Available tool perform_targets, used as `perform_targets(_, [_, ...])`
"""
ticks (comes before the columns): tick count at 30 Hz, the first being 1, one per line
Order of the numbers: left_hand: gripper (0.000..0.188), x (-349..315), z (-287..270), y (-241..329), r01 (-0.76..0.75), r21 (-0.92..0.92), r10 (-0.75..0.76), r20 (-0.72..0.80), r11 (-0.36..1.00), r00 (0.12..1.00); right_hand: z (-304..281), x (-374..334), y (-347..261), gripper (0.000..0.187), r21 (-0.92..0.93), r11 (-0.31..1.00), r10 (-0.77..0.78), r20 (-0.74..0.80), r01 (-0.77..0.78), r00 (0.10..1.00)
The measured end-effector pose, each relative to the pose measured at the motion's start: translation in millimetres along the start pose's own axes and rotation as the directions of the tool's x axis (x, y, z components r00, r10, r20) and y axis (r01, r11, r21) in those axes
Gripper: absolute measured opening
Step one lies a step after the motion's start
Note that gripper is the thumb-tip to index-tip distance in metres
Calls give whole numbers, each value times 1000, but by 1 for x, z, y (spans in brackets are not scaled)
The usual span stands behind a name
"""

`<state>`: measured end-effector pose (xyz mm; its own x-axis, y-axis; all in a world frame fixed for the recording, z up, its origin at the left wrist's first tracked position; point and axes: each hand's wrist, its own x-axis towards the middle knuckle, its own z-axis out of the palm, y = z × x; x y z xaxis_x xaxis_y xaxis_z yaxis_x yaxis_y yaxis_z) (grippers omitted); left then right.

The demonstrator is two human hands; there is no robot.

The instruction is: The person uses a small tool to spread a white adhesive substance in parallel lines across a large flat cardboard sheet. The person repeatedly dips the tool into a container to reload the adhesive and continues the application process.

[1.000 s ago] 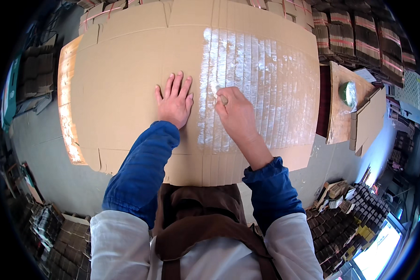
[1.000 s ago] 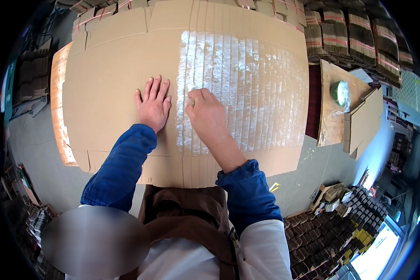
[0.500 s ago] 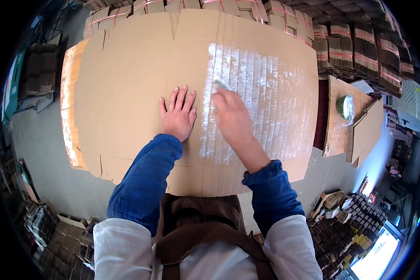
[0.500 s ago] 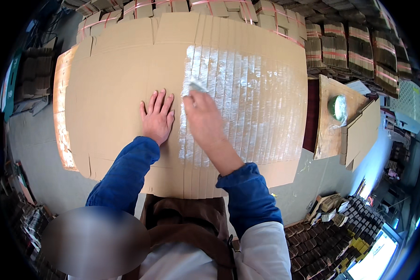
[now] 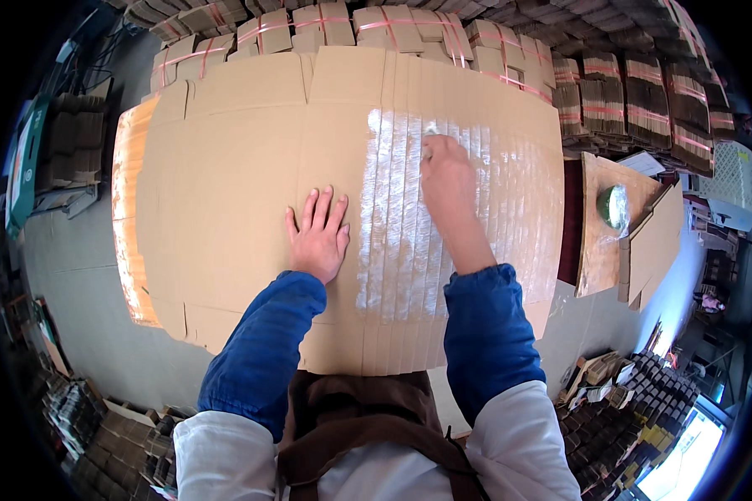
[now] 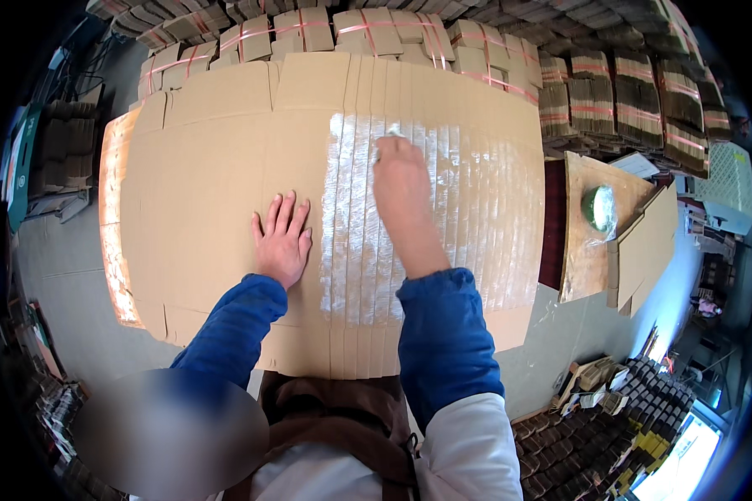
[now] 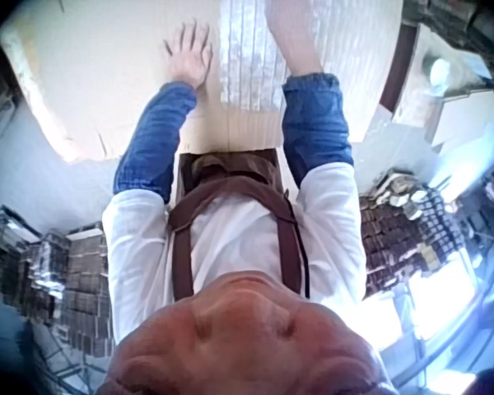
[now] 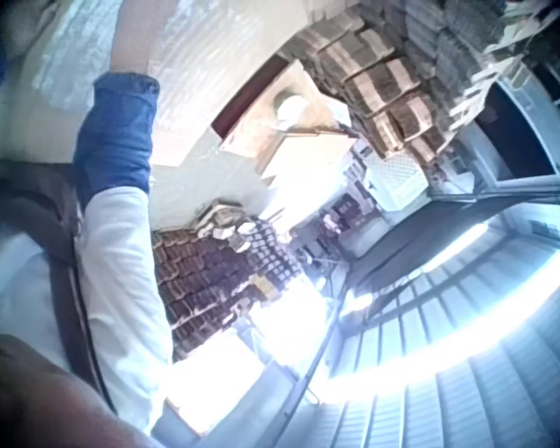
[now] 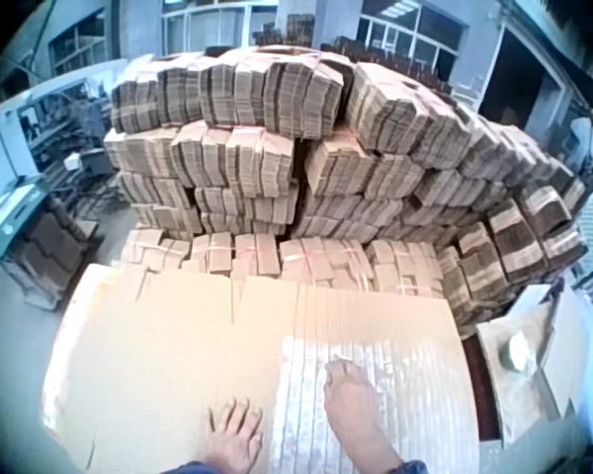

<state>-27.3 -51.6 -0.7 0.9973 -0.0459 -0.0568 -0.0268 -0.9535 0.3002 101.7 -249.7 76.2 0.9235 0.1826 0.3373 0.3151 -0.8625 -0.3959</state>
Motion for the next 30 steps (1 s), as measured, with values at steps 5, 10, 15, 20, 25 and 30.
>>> perform_targets(5, [50,-2,-1,2,8,-15,-7,43,1000,999,-1,-9,2,19,-7,1000,-3,131,4,991])
perform_targets(10, [50,-3,-1,-1,-6,-14,6,24,1000,1000,-5,-18,-9,21,109,991,-104,192,84,976])
perform_targets(15, [52,-2,-1,0,8,-16,-7,40,1000,999,-7,-13,-13,21,50,998,-47,159,40,986])
perform_targets(20, [53,-1,-1,-2,-3,9,3,74,1000,997,-1,-5,33,14,-124,990,76,120,-61,990])
perform_targets(25, [53,-2,2,3,-15,29,13,76,999,997,-14,-24,30,14,91,992,-99,102,90,990])
perform_targets(30, [53,0,-1,6,-15,69,7,106,997,994,-55,-21,139,18,-114,964,247,62,-239,967])
